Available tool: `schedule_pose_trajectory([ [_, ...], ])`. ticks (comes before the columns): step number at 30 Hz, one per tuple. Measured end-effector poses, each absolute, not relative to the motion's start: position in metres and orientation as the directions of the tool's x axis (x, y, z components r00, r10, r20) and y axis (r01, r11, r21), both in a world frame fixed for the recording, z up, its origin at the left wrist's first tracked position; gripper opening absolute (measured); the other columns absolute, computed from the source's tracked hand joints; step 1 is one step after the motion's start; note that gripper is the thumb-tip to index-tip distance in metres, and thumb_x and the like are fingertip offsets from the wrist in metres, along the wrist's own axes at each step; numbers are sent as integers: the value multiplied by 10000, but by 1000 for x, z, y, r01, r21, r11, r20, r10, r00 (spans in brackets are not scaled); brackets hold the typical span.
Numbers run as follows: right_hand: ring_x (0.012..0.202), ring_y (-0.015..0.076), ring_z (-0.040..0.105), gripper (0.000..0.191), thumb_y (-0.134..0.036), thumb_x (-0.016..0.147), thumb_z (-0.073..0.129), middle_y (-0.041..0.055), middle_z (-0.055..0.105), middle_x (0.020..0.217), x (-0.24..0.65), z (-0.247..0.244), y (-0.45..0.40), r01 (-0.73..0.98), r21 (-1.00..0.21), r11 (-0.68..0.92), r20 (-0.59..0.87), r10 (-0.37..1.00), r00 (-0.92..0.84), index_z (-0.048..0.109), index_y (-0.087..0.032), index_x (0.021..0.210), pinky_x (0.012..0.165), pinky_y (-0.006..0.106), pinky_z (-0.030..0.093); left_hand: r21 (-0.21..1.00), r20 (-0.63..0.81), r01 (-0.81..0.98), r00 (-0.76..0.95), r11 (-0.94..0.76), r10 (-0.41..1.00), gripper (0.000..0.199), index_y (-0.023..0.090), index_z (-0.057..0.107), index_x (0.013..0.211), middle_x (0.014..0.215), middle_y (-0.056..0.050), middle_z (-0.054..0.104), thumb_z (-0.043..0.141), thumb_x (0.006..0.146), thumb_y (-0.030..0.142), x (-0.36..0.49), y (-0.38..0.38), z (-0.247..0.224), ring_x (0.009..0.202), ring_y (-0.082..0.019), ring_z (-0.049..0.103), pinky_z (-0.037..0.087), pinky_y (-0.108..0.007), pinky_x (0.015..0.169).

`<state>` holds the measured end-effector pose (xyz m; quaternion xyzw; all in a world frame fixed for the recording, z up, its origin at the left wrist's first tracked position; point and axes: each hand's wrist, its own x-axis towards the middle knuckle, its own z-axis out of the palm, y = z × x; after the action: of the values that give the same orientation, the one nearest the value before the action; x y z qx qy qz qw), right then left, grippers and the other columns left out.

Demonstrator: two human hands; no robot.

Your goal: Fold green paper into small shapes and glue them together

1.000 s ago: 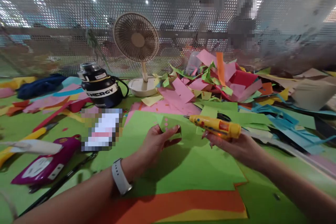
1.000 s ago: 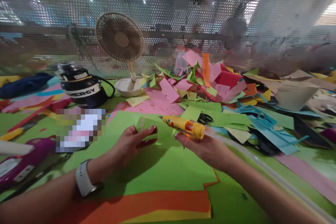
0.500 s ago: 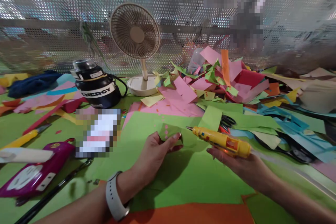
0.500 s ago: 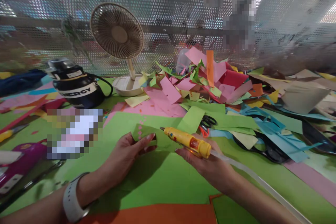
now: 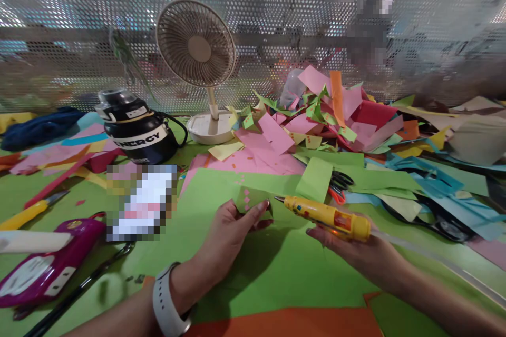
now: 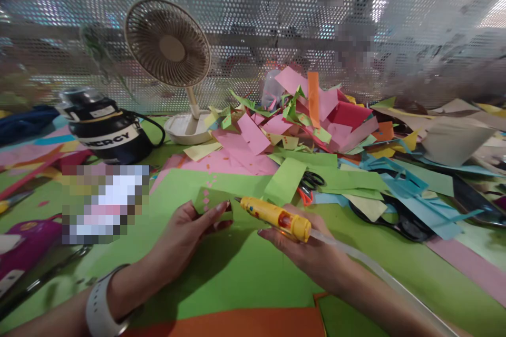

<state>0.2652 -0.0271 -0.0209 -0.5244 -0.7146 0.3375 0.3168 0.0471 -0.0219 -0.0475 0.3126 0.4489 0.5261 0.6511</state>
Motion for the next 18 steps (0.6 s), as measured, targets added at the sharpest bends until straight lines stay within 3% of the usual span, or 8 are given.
schedule_pose_trajectory([
  [4, 560, 184, 656, 361, -546, 721, 637, 26, 705, 676, 265, -22, -27, 521, -846, 118, 13, 979, -202, 687, -209, 841, 457, 264, 572, 882, -252, -400, 44, 248, 967, 245, 177, 700, 715, 744, 25, 710, 845, 615, 347, 48, -22, -46, 673, -88, 625, 567, -216, 681],
  [18, 558, 177, 645, 320, -526, 711, 650, 17, 690, 674, 264, -23, -28, 474, -875, 101, 15, 983, -181, 654, -221, 806, 515, 288, 588, 902, -245, -359, 30, 239, 969, 235, 178, 695, 735, 757, 19, 707, 827, 628, 340, 49, -24, -41, 679, -107, 623, 558, -250, 685],
])
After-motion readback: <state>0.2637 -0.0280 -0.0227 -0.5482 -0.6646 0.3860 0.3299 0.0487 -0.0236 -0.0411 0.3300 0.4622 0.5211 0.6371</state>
